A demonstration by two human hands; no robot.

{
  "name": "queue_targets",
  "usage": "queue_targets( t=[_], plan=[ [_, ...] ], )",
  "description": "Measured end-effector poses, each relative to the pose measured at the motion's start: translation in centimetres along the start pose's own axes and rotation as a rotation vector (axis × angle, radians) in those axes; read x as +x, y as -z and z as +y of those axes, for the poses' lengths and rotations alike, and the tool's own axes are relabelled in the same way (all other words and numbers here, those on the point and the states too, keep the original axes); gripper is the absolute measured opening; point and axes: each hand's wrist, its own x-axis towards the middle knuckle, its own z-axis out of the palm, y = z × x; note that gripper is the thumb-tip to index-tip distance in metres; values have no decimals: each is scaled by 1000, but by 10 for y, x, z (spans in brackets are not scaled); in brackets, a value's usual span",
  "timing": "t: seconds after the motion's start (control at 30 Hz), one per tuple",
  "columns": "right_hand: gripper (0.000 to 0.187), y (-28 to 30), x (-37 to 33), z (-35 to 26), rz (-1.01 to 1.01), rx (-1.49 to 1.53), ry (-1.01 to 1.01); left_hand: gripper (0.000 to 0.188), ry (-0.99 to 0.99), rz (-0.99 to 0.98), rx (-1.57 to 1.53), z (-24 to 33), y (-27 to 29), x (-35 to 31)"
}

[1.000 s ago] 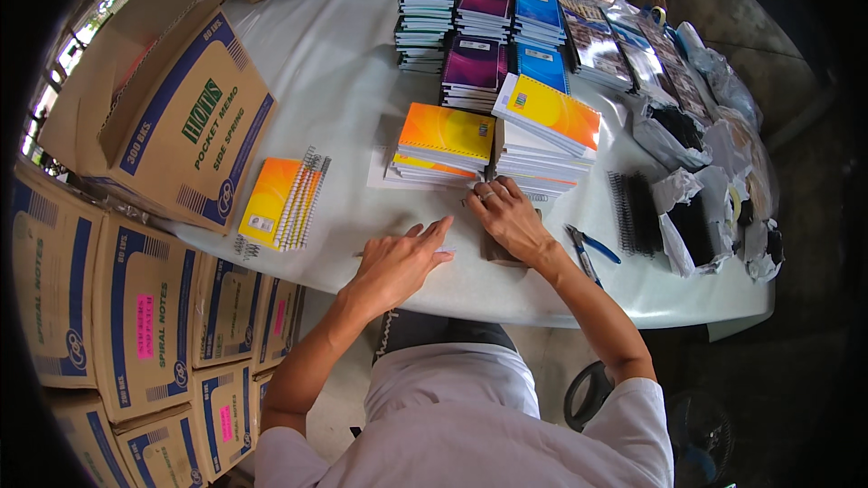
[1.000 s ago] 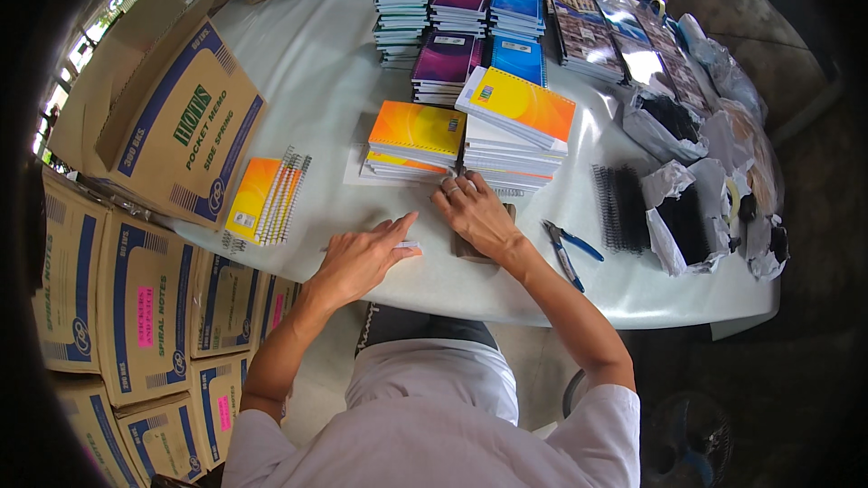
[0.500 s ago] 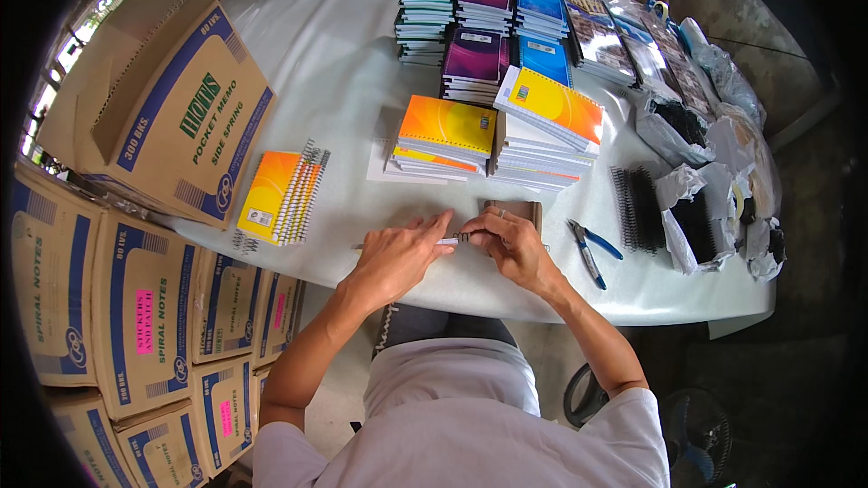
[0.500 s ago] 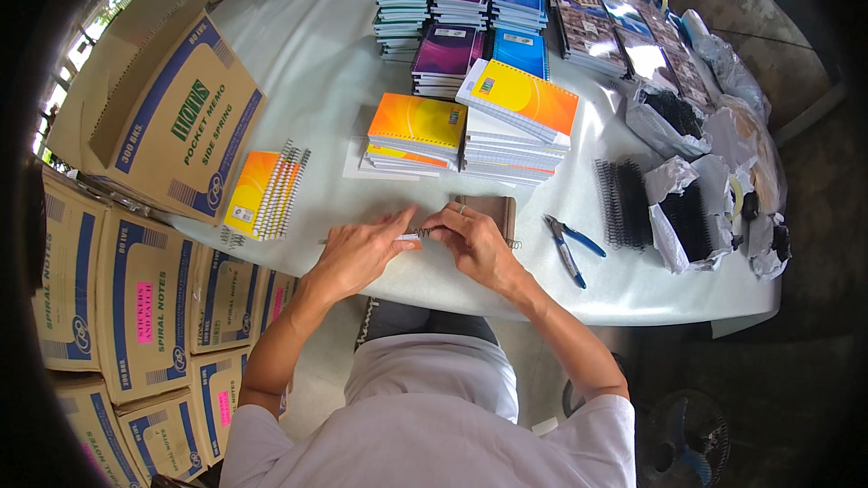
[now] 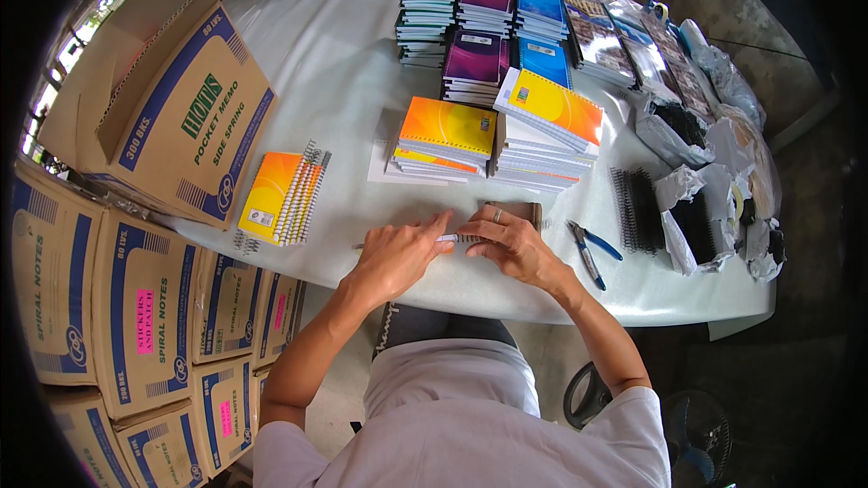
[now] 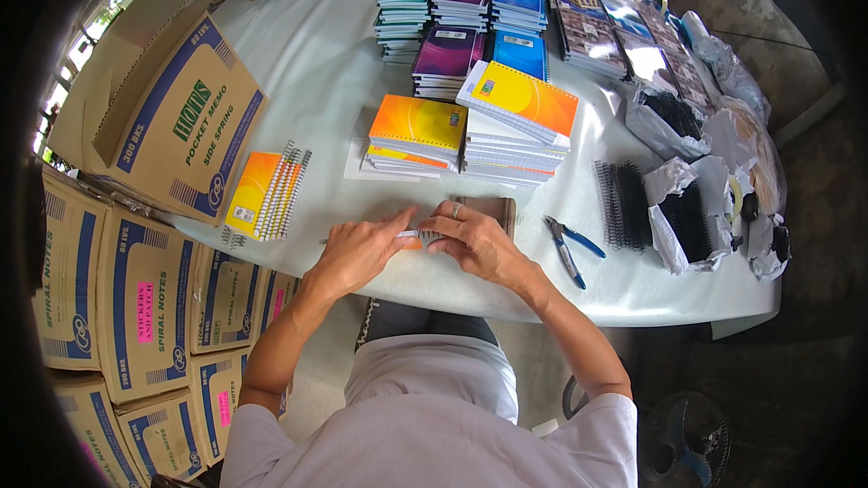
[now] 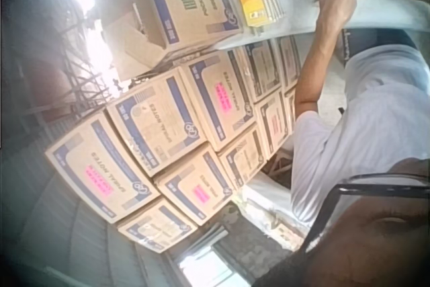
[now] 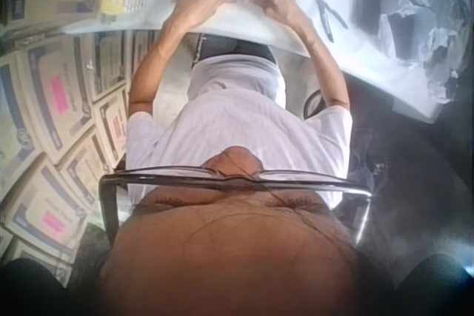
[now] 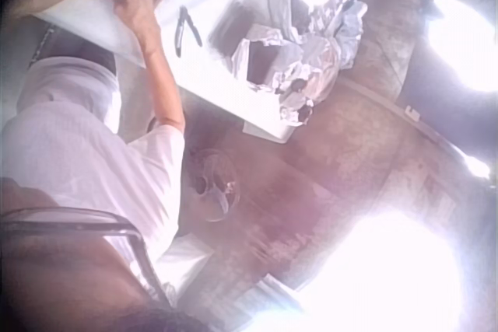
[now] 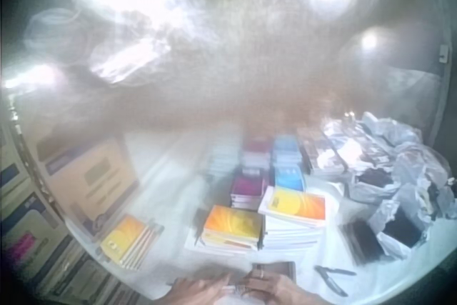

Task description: The person assembles spiral-bound notebooks by aligning covers and pages, inserting a metal spiral through the punched holes, and using pliers to crimp the ends of the wire.

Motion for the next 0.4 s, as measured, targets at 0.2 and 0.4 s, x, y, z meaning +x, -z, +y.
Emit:
queue_targets(
  t=[0.2, 0.4],
  plan=[
    [27, -2, -4, 0, -138, -104, -147, 49, 21, -66, -7, 1, 4, 1],
    [45, -4, -6, -5, -86, -317, -95, 52, -18, -20, -5, -6, -2, 2]
  ],
)
